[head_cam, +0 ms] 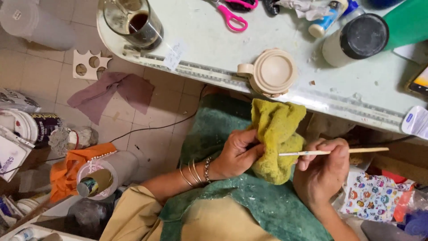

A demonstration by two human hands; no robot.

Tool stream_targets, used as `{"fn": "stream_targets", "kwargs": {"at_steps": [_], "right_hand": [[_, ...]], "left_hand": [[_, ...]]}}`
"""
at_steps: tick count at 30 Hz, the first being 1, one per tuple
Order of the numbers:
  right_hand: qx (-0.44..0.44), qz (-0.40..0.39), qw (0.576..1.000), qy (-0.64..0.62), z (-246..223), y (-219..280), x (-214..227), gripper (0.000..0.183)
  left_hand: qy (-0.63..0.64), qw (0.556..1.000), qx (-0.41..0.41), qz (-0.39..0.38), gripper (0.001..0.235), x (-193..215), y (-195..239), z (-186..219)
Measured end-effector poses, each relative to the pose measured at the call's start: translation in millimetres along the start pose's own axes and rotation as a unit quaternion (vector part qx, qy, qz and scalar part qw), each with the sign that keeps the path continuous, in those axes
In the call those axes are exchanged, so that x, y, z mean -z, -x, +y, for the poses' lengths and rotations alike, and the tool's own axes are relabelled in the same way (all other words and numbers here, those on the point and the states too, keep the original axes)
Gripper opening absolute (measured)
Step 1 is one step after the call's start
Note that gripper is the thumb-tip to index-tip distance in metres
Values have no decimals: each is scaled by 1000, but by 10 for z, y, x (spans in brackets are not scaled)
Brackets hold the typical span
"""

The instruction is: Painting and glazing a ceramic mug with floral patterns using a brush and small paint bottles

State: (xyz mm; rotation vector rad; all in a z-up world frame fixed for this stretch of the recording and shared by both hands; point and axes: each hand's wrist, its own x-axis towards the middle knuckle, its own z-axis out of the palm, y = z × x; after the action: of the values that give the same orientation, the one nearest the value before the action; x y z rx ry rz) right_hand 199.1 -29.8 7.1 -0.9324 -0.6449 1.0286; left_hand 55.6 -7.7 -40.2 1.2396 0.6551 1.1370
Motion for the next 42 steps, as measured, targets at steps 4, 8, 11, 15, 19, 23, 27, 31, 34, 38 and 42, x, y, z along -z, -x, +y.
{"fn": "stream_targets", "kwargs": {"at_steps": [4, 8, 11, 15, 19, 23, 27, 31, 34, 38, 42], "right_hand": [[16, 12, 1000, 22, -6, -10, 33, 24], [23, 66, 998, 1, -14, -32, 144, 24], [77, 55, 994, 62, 55, -29, 150, 24], [128, 24, 988, 89, 144, -38, 168, 26], [310, -89, 935, 149, 189, -41, 191, 20], [182, -54, 975, 118, 126, 3, 203, 23], [7, -24, 999, 41, -51, -31, 32, 26], [-31, -92, 995, 21, 12, -44, 92, 23], [87, -239, 967, 20, 242, 51, 603, 39], [283, -417, 750, 428, -413, 81, 386, 30], [440, -148, 788, 404, 42, -10, 426, 44]], "left_hand": [[42, 998, 36, 39, 28, 10, 54, -127], [65, 990, 82, 95, 26, 25, -25, -73], [60, 992, 81, 81, 28, 54, -32, -45], [51, 994, 79, 50, 24, 27, -66, 84], [-6, 998, 55, 28, 18, 4, -102, 167], [-138, 988, -71, 1, 19, 62, -125, 250], [-142, 982, -121, -34, 16, 89, -83, 254], [-170, 973, -154, 2, 18, 143, -62, 241], [-181, 972, -146, 45, 19, 195, -66, 259], [-212, 965, -150, 44, 18, 230, -65, 309], [-236, 945, -227, -21, 18, 308, -10, 271]]}}
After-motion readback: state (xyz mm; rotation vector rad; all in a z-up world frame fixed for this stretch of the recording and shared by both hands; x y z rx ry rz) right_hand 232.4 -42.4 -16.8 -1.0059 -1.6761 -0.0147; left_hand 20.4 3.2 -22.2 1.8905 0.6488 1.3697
